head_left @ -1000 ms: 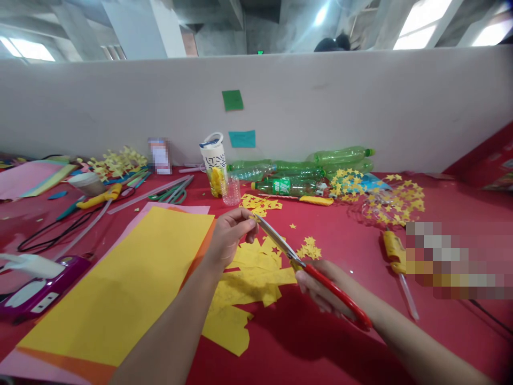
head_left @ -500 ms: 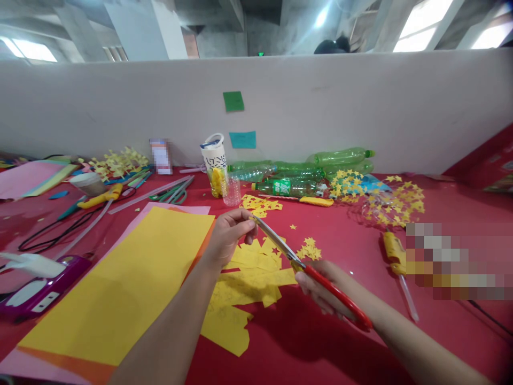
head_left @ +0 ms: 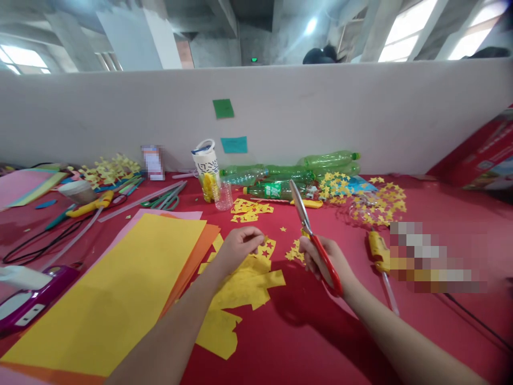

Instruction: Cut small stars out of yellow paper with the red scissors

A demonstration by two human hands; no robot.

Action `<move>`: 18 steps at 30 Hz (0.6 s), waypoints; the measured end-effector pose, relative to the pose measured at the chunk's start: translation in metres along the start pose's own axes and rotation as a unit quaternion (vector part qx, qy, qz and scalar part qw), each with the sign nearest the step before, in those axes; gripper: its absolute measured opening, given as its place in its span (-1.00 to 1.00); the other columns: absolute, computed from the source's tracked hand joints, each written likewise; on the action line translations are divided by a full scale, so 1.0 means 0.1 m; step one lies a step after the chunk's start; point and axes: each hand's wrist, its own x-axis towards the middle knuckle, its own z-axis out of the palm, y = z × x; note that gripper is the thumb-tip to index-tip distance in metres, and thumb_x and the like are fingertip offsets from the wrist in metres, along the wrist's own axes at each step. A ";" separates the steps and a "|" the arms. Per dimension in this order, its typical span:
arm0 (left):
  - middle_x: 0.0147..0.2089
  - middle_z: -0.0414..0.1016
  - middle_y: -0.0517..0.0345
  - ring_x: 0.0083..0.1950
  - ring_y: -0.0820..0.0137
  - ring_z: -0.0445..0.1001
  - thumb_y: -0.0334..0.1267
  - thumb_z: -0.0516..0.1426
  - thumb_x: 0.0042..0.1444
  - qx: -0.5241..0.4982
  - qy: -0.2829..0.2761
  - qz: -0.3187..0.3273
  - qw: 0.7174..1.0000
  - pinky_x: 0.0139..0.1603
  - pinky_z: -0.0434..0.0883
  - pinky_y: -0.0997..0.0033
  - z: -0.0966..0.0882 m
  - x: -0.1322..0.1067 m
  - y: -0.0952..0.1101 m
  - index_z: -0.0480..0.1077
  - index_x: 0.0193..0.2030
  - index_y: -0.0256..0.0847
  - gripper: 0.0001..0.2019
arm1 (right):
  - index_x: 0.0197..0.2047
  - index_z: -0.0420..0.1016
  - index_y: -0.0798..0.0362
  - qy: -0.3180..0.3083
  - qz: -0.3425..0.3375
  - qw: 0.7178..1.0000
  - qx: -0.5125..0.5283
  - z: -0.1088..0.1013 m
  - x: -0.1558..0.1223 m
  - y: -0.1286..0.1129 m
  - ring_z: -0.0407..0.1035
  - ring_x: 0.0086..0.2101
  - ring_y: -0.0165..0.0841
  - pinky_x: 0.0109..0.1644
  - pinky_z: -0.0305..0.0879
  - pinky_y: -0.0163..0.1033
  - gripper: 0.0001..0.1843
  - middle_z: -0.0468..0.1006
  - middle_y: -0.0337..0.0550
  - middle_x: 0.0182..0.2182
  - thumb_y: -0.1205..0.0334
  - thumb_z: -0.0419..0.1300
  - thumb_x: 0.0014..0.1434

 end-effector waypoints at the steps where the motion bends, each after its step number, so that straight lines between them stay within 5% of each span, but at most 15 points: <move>1: -0.45 0.40 0.18 -0.45 0.44 0.36 -0.19 0.09 0.11 0.046 -0.006 0.007 0.999 -0.39 0.30 0.45 0.04 0.01 0.00 0.42 -0.40 -0.23 -0.82 | -0.51 0.27 0.05 0.011 -0.002 1.000 0.004 -0.02 0.04 0.02 0.08 -0.77 -0.51 -0.73 0.00 -0.42 -0.54 0.20 -0.41 -0.79 -0.18 0.07 0.15; 4: -0.39 0.42 0.14 -0.35 0.38 0.39 -0.21 0.01 0.17 0.196 -0.039 0.058 0.978 -0.32 0.29 0.42 0.16 0.03 0.04 0.42 -0.39 -0.22 -0.78 | -0.51 0.27 0.04 0.032 -0.010 0.999 0.016 -0.07 0.12 0.06 0.07 -0.77 -0.51 -0.72 0.01 -0.42 -0.54 0.17 -0.42 -0.79 -0.17 0.06 0.16; 8: -0.30 0.45 0.05 -0.27 0.32 0.42 -0.26 -0.09 0.23 0.403 -0.122 0.138 0.896 -0.29 0.31 0.37 0.35 0.11 0.12 0.42 -0.27 -0.22 -0.73 | -0.55 0.23 0.03 0.042 -0.015 0.999 0.024 -0.08 0.15 0.06 0.06 -0.79 -0.51 -0.75 0.00 -0.42 -0.54 0.14 -0.43 -0.82 -0.19 0.09 0.12; 18: -0.33 0.50 -0.17 -0.28 0.12 0.48 -0.40 0.00 0.09 0.479 -0.154 0.165 0.848 -0.27 0.33 0.22 0.76 0.39 -0.02 0.44 -0.29 -0.30 -0.81 | -0.58 0.25 0.03 0.033 -0.041 0.999 0.010 -0.10 0.15 0.01 0.12 -0.80 -0.49 -0.73 0.05 -0.39 -0.52 0.21 -0.39 -0.81 -0.21 0.16 0.04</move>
